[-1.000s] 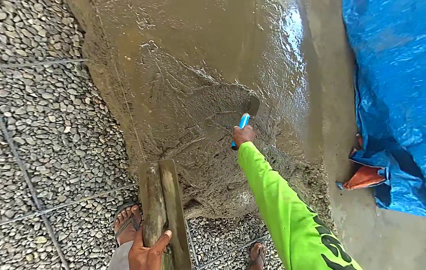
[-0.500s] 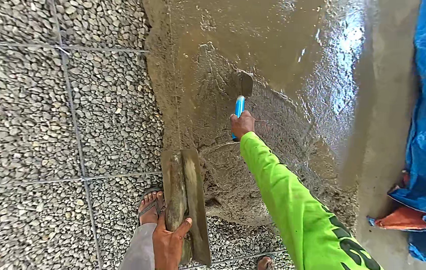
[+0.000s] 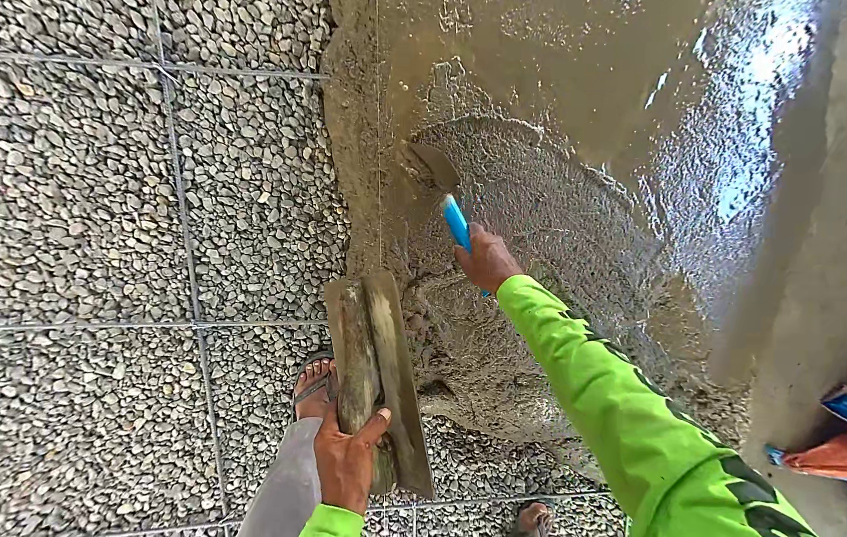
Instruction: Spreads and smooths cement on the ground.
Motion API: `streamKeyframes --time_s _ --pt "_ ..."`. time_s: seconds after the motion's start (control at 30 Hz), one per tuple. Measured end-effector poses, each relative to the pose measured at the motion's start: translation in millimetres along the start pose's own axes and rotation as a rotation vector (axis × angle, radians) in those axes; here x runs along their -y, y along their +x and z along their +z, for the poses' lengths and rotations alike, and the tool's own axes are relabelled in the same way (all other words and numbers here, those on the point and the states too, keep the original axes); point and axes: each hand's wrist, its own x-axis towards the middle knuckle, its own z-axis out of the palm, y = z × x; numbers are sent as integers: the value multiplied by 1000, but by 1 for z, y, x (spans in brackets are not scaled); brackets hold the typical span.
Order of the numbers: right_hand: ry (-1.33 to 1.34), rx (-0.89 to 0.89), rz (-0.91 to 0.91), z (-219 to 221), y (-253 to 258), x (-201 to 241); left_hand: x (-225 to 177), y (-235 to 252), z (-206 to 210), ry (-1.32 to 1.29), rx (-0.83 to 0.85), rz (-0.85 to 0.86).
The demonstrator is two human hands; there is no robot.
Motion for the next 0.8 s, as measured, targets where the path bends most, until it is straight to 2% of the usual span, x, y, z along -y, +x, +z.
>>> streamKeyframes --time_s 0.33,0.8 --pt "-38 129 -88 20 -66 -18 4 5 -4 -87 -74 -29" --pt "-68 260 -122 29 -111 -60 11 5 -12 -129 -109 -51"
